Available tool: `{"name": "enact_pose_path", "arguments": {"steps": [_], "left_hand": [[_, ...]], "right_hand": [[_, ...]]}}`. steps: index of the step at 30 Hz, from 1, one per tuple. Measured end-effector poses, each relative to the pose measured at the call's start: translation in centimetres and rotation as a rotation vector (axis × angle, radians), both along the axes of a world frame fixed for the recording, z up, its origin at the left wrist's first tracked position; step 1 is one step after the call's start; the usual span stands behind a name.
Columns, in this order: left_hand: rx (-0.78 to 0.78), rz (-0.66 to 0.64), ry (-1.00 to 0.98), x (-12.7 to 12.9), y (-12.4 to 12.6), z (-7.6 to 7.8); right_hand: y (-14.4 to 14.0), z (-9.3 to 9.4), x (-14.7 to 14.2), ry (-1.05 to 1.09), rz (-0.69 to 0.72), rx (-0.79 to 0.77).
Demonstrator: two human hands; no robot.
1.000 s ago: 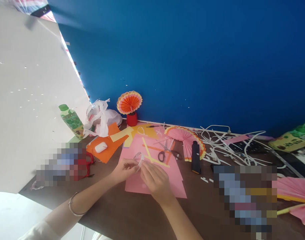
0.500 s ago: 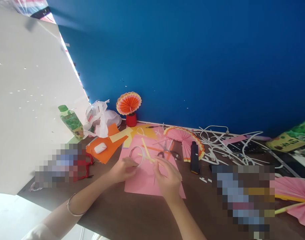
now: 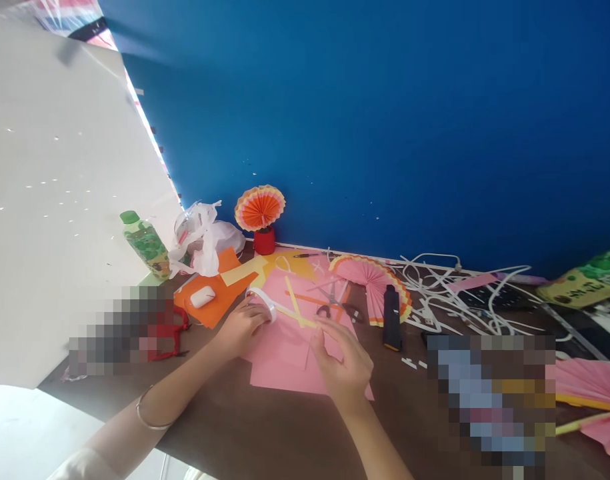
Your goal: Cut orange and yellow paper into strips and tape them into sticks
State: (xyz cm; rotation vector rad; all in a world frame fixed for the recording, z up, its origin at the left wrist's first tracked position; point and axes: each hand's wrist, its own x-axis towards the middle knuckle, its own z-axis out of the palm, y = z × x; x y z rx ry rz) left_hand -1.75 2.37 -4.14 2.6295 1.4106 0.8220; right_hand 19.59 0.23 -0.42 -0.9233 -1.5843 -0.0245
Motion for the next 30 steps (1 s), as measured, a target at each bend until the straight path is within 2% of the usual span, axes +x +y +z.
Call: {"name": "enact_pose_path", "arguments": {"steps": [9,14,16,19,23,27,30], "left_hand": [[0.023,0.036,0.049,-0.4,0.2,0.5],[0.035,0.026,0.056,-0.3,0.1,0.2],[0.023,0.087,0.072,-0.5,0.2,0.1],[0.003,0.251,0.112,-1.5,0.8,0.0],[0.014,0.337,0.122,-3.3,1.9,-0.2],[0.043,0.458,0.048,-3.6,2.1,-0.3],[0.115,0.427,-0.091,-2.5,1.3,0.2]], "right_hand": [[0.1,-0.2,0.1,0.058,0.031,-0.036],[0.2,-0.6,0.1,0.094,0.039,-0.1],[0.2,-0.4,0.3,0.149,0.044,-0.145],[0.4,0.6,0.9,0.305,-0.021,-0.229],[0.9,1.4,2.0,0.448,-0.099,-0.32],[1.5,0.8,2.3,0.447,0.04,-0.498],[1.7,0.4,1.9,0.497,0.135,-0.583]]}}
